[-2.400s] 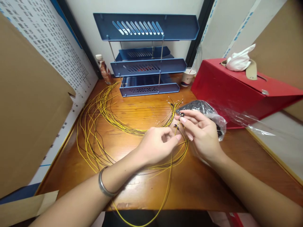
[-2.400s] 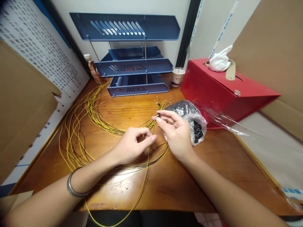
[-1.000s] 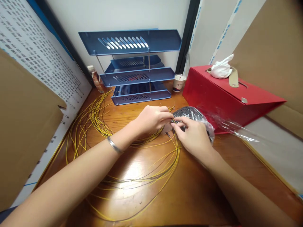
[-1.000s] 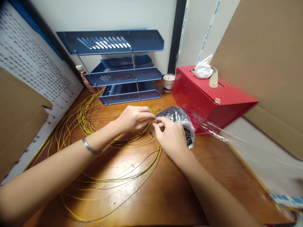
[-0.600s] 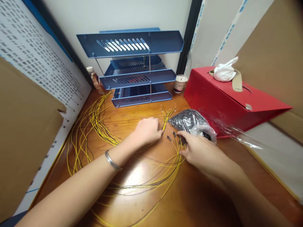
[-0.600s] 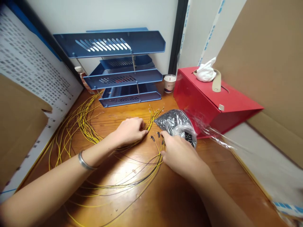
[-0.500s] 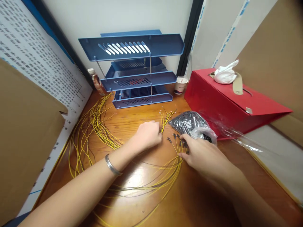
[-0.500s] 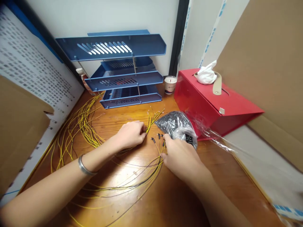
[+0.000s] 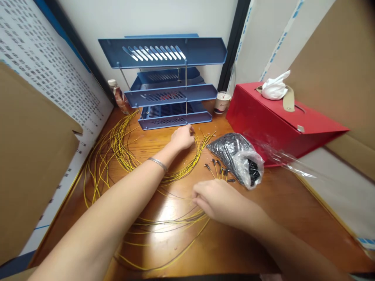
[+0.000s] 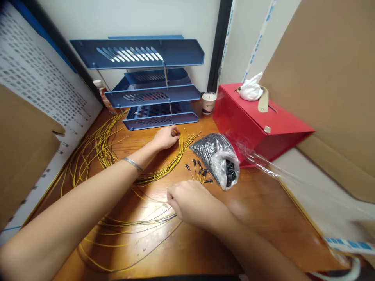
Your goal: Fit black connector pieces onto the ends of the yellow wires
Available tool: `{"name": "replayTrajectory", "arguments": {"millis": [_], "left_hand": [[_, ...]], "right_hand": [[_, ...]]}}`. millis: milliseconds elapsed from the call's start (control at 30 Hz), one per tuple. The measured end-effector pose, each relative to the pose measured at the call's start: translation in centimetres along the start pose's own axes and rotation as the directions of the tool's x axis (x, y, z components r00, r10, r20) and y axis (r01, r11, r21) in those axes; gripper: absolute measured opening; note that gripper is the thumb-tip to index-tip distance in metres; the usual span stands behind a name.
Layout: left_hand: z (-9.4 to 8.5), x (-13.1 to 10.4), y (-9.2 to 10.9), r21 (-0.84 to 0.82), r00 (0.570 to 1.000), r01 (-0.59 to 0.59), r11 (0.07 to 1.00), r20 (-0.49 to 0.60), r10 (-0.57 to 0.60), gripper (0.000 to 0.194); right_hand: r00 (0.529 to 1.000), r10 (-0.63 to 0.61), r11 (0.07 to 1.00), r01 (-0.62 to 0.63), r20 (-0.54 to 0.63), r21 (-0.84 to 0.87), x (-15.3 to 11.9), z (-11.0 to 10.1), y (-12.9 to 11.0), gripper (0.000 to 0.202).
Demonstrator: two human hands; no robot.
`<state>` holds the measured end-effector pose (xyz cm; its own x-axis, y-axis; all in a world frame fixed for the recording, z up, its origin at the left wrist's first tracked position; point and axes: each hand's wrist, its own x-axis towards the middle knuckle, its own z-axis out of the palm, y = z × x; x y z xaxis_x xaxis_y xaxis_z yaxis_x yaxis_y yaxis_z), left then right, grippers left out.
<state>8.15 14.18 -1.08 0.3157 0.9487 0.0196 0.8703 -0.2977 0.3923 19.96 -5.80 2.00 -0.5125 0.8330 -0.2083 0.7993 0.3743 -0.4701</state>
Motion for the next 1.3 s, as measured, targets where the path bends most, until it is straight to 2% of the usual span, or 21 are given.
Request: {"name": "replayTrajectory", "arguments": {"millis": [133,233,333,433,500,533,567,633,700,733,767,800,833,867,900,933,1033,1100,1133,1200,1300], "left_hand": [[0.2,0.9,-0.6,-0.026,0.994,-0.102,0.994,0.028,0.103,0.015],[0.3,1.0,-1.1,-0.044,0.987,-0.161,0.986,0.01,0.162,0.011],[0.3,0.6,-1.4,-0.062,0.981,-0.185,0.981,-0.062,0.182,0.013],[0.0,-0.1,-1.4,-0.072,0.97,-0.198,0.978,-0.157,0.185,0.015],[-0.4,-0.5,-1.3,-0.07,0.961,-0.2,0.977,-0.21,0.182,0.015],[-0.6,-0.8,-1.3,-0.072,0.955,-0.205,0.976,-0.235,0.183,0.016],[-0.9,-1.0,-1.3,-0.081,0.945,-0.222,0.972,-0.262,0.195,0.015],[-1.7,-1.6,-1.0,-0.118,0.91,-0.309,0.944,-0.325,0.257,0.014],[-2.4,-2.3,-0.5,-0.166,0.849,-0.443,0.881,-0.394,0.352,0.012],[-2.8,-2.7,-0.2,-0.185,0.818,-0.5,0.846,-0.423,0.391,0.012],[-3.2,-3.1,0.2,-0.202,0.793,-0.542,0.815,-0.443,0.418,0.012],[-3.5,-3.6,0.6,-0.216,0.777,-0.568,0.794,-0.46,0.43,0.012],[-3.9,-4.2,1.0,-0.227,0.773,-0.577,0.785,-0.464,0.434,0.013],[-4.3,-4.9,1.4,-0.237,0.779,-0.571,0.786,-0.457,0.429,0.014],[-4.7,-5.7,1.7,-0.244,0.795,-0.552,0.798,-0.441,0.415,0.015],[-5.1,-6.8,1.9,-0.249,0.813,-0.522,0.816,-0.435,0.387,0.016],[-6.7,-12.2,1.6,-0.274,0.902,-0.305,0.912,-0.391,0.184,0.039],[-7.5,-17.5,0.3,-0.198,0.949,-0.158,0.967,-0.3,0.094,0.032],[-7.5,-20.6,-0.6,-0.147,0.977,-0.091,0.985,-0.207,0.06,0.027],[-6.8,-26.6,-2.7,-0.133,0.998,0.023,0.991,-0.048,-0.029,0.029],[-4.3,-33.5,-5.4,-0.144,0.983,0.158,0.977,0.12,-0.141,0.032]], "right_hand": [[0.993,-0.105,0.992,0.102,0.045,0.071,-0.4,-0.2,0.7,0.019],[0.978,-0.185,0.98,0.175,0.098,0.097,-0.7,0.0,0.7,0.02],[0.966,-0.208,0.969,0.182,0.152,0.168,-1.0,-0.2,0.7,0.018],[0.972,-0.171,0.955,0.124,0.159,0.27,-1.3,-1.1,1.2,0.006],[0.996,-0.075,0.943,0.053,0.053,0.33,-1.3,-2.0,2.0,0.011],[0.998,0.013,0.934,0.009,-0.058,0.358,-1.2,-2.5,2.4,0.015],[0.975,0.121,0.924,-0.043,-0.184,0.379,-0.9,-3.0,3.0,0.019],[0.876,0.265,0.92,-0.104,-0.404,0.378,0.0,-3.8,4.0,0.022],[0.758,0.334,0.925,-0.148,-0.561,0.35,1.3,-4.5,4.8,0.03],[0.718,0.329,0.933,-0.147,-0.614,0.328,2.1,-4.8,5.0,0.039],[0.704,0.318,0.937,-0.13,-0.635,0.324,2.8,-5.1,5.1,0.048],[0.723,0.318,0.928,-0.106,-0.613,0.357,3.4,-5.6,4.9,0.052],[0.778,0.31,0.907,-0.07,-0.547,0.414,4.0,-6.1,4.6,0.047],[0.856,0.274,0.879,-0.039,-0.438,0.475,4.4,-6.6,4.2,0.039],[0.918,0.232,0.85,-0.03,-0.321,0.527,4.8,-7.3,3.7,0.033],[0.933,0.219,0.827,-0.023,-0.284,0.561,5.0,-8.0,3.3,0.032],[0.915,0.224,0.819,0.01,-0.336,0.573,5.2,-10.2,2.2,0.029],[0.888,0.233,0.824,0.036,-0.396,0.566,5.1,-11.4,2.0,0.029],[0.875,0.228,0.824,0.06,-0.428,0.563,5.0,-11.8,2.0,0.03],[0.842,0.213,0.817,0.125,-0.496,0.563,4.7,-12.4,2.1,0.035],[0.826,0.216,0.807,0.15,-0.521,0.572,4.2,-12.8,2.0,0.039]]}}
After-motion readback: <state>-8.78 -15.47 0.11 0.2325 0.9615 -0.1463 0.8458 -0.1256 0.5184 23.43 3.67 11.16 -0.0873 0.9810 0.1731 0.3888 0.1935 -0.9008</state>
